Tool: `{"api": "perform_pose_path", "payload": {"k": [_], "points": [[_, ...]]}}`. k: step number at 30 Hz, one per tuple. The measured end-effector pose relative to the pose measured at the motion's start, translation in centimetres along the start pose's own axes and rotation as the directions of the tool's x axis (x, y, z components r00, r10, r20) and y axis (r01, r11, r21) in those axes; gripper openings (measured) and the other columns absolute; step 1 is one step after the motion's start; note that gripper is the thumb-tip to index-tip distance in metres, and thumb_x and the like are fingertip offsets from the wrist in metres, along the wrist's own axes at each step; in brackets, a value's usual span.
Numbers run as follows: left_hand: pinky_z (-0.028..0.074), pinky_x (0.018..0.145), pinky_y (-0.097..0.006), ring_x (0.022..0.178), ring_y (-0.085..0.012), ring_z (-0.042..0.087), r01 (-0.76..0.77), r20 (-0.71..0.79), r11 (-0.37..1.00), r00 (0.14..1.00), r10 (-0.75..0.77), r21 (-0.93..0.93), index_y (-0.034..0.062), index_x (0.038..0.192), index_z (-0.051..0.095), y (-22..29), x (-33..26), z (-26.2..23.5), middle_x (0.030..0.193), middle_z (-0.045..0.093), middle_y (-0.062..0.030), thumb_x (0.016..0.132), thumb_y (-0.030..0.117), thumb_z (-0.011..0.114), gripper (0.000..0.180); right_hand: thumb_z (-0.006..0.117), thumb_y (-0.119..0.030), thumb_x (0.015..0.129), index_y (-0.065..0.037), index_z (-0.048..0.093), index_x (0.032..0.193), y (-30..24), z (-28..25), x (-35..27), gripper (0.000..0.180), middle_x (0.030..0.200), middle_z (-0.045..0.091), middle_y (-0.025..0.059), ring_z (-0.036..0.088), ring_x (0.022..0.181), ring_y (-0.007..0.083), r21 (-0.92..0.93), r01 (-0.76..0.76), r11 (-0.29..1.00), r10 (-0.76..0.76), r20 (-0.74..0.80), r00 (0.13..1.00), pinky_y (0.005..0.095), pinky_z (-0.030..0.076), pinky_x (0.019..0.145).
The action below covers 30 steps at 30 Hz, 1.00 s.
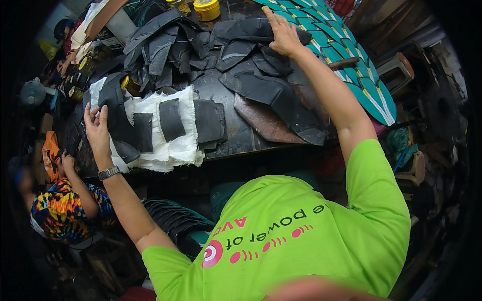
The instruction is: The person applies adhesive from a yellow tub to a curved surface and then places black rubber pieces over it, pressing them into place. They continue adding more rubber pieces in an overlapping pattern, smoothing each one down by hand.
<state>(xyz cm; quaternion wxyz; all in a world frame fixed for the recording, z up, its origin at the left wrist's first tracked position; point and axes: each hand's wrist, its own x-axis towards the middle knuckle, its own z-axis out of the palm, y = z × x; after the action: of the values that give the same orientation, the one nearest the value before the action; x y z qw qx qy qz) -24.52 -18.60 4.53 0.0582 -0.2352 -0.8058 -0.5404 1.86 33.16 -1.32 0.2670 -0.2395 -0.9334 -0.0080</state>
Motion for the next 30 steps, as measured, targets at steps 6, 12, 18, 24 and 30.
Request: {"api": "perform_pose_path", "payload": {"k": [6, 12, 18, 24, 30], "points": [[0.041, 0.107, -0.038, 0.129, -0.028, 0.053, -0.012, -0.086, 1.0, 0.996, 0.013, 0.014, 0.004, 0.149, 0.044, -0.2, -1.1, 1.1, 0.14, 0.052, -0.0192, 0.096, 0.034, 0.071, 0.067, 0.062, 0.008, 0.077, -0.02, 0.011, 0.163, -0.8, -1.0, 2.1, 0.104, 0.136, 0.051, 0.0196, 0.053, 0.126, 0.0366, 0.051, -0.006, 0.999, -0.005, 0.212, 0.977, 0.0456, 0.043, 0.105], [0.042, 0.106, -0.039, 0.127, -0.0234, 0.053, -0.195, -0.28, 0.971, 0.933, 0.228, 0.141, 0.0049, 0.139, 0.055, 2.7, -3.9, 2.9, 0.138, 0.055, -0.0119, 0.096, 0.025, 0.071, 0.05, 0.057, 0.007, 0.067, -0.018, 0.012, 0.162, -1.8, -3.7, 1.9, 0.108, 0.141, 0.045, 0.0239, 0.043, 0.132, 0.0443, 0.267, 0.132, 0.955, -0.141, 0.013, 0.99, 0.0531, 0.034, 0.112], [0.044, 0.104, -0.035, 0.124, -0.0192, 0.056, -0.494, 0.016, 0.867, 0.868, 0.496, -0.065, 0.0048, 0.124, 0.066, 8.0, -8.5, 10.8, 0.13, 0.061, -0.0077, 0.093, 0.008, 0.071, 0.032, 0.058, 0.006, 0.063, -0.013, 0.015, 0.161, -3.1, -5.2, 1.7, 0.109, 0.144, 0.044, 0.0236, 0.042, 0.134, 0.0432, 0.194, 0.289, 0.938, -0.258, -0.169, 0.951, 0.0479, 0.035, 0.114], [0.046, 0.104, -0.036, 0.121, -0.0279, 0.059, -0.484, 0.316, 0.853, 0.793, 0.522, -0.194, 0.0047, 0.117, 0.07, 11.9, -9.3, 18.1, 0.126, 0.063, -0.0136, 0.087, 0.012, 0.075, 0.032, 0.059, 0.004, 0.062, -0.009, 0.017, 0.161, -4.7, -6.3, 3.1, 0.108, 0.142, 0.047, 0.024, 0.046, 0.13, 0.0438, 0.372, 0.394, 0.84, -0.276, -0.333, 0.902, 0.047, 0.037, 0.112], [0.045, 0.108, -0.04, 0.132, -0.0325, 0.054, -0.735, 0.118, 0.676, 0.668, 0.735, -0.05, 0.0048, 0.136, 0.057, 14.8, -3.1, 24.6, 0.143, 0.054, -0.0183, 0.081, 0.022, 0.083, 0.064, 0.056, 0.009, 0.062, -0.013, 0.022, 0.16, -5.2, -9.9, 4.0, 0.107, 0.136, 0.049, 0.0199, 0.046, 0.128, 0.0404, 0.275, 0.465, 0.842, -0.433, -0.169, 0.885, 0.055, 0.036, 0.108]]}}
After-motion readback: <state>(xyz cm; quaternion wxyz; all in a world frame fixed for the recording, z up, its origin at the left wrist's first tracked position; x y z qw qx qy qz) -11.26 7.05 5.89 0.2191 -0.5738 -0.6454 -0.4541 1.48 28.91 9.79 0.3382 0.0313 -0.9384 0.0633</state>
